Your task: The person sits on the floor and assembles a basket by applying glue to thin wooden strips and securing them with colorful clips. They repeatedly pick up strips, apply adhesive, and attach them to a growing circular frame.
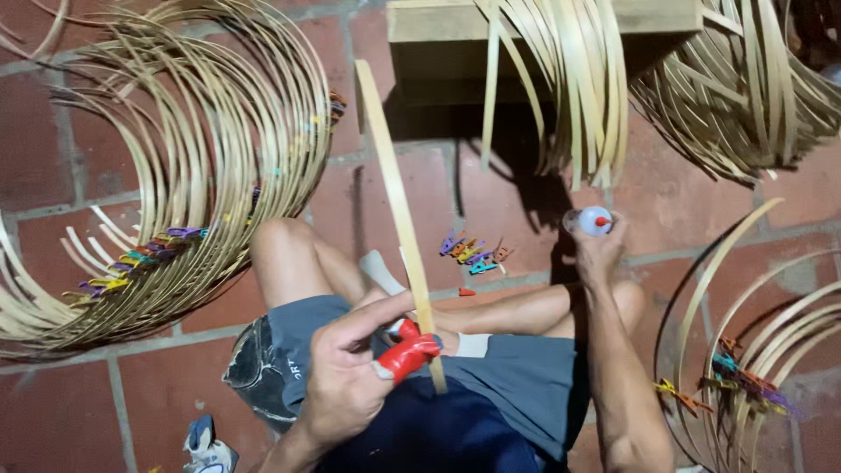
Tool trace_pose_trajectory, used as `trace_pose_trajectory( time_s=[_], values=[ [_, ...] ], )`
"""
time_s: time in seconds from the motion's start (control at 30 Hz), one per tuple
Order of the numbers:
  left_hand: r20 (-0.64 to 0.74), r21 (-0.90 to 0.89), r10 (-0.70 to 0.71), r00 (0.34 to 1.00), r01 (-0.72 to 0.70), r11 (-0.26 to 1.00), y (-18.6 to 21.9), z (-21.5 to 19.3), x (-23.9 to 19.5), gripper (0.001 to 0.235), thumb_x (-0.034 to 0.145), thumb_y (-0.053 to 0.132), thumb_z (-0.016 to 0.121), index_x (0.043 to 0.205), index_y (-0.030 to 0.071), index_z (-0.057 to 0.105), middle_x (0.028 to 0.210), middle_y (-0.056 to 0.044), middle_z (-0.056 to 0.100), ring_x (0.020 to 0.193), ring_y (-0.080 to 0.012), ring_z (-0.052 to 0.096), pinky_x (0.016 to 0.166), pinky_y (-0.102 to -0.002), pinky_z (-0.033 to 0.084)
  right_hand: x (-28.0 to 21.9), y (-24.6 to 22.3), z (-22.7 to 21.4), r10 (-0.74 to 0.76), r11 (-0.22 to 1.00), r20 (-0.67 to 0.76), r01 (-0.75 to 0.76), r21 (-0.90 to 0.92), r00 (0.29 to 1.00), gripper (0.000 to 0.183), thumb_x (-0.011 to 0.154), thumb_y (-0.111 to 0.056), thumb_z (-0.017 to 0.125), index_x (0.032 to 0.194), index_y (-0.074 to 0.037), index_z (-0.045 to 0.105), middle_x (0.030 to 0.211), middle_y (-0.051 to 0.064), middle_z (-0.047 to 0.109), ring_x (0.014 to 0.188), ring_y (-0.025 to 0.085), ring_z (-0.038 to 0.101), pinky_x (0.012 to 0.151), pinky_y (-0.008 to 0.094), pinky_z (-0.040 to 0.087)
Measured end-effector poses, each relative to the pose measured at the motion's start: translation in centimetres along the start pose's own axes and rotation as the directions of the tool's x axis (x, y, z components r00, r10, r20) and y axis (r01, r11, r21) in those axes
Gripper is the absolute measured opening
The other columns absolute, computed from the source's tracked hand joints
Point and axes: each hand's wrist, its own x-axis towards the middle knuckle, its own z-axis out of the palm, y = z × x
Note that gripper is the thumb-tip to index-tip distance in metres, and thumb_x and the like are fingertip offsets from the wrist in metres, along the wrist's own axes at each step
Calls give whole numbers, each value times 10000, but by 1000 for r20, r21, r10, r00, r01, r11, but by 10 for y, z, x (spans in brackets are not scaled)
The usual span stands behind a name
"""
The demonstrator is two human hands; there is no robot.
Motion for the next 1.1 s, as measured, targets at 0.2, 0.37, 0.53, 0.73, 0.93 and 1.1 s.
trace_pose_trajectory(
  time_s=[0.2, 0.37, 0.53, 0.73, 0.93, 1.1],
  values=[
    [-8, -6, 33, 999, -33, 999, -2, 4, 4, 487, 831, -80, 774, 1302, -81, 653, 1077, -86, 658, 1031, -155, 628, 976, -281, 497, -22, 32, -6, 256, 945, 170, -284, 164, 951, 364, 772, -23, 768, 1064, 29, 559, 887, 117, 602, 717, 255, 630, 650, 457, 537],
    [24, 63, 31, 999, -33, 997, 0, 4, 11, 500, 815, -69, 794, 1302, -74, 679, 995, -78, 649, 945, -147, 618, 889, -270, 497, -58, 23, 25, -308, 903, 408, 399, -159, 859, 284, 799, -62, 757, 1081, -49, 730, 969, 186, 715, 895, 353, 702, 781, 436, 556],
    [28, 103, -22, 999, 19, 994, 7, 3, 6, 447, 835, -10, 815, 1270, -20, 712, 922, -48, 674, 829, -112, 652, 739, -257, 537, -42, 4, 62, -261, 749, 680, 588, -305, 685, 244, 742, -140, 846, 974, -111, 775, 965, 200, 672, 963, 382, 630, 815, 482, 502],
    [62, 222, 5, 998, -18, 975, 8, 2, 2, 443, 799, 70, 837, 1230, 21, 746, 920, -50, 679, 824, -116, 653, 707, -254, 539, -35, -75, -8, -79, 989, 718, 147, -32, 691, 258, 822, -106, 861, 1012, -2, 721, 939, 139, 697, 906, 262, 659, 805, 376, 548],
    [140, 164, 97, 985, -119, 979, 5, 5, -6, 405, 829, 20, 813, 1225, 23, 729, 1038, -67, 734, 896, -162, 691, 809, -291, 556, -59, -242, -131, -428, 903, 808, 231, 363, 403, 373, 736, -220, 852, 1058, -36, 819, 917, 59, 819, 825, 192, 719, 696, 315, 593],
    [181, 240, 243, 953, -283, 929, 4, 9, -5, 452, 750, 11, 827, 1190, 25, 727, 992, -83, 755, 907, -213, 697, 834, -327, 558, -69, -320, -142, -363, 924, 903, 214, 317, 229, 417, 716, -217, 868, 1059, 11, 798, 819, 92, 780, 785, 210, 703, 639, 335, 583]
  ],
)
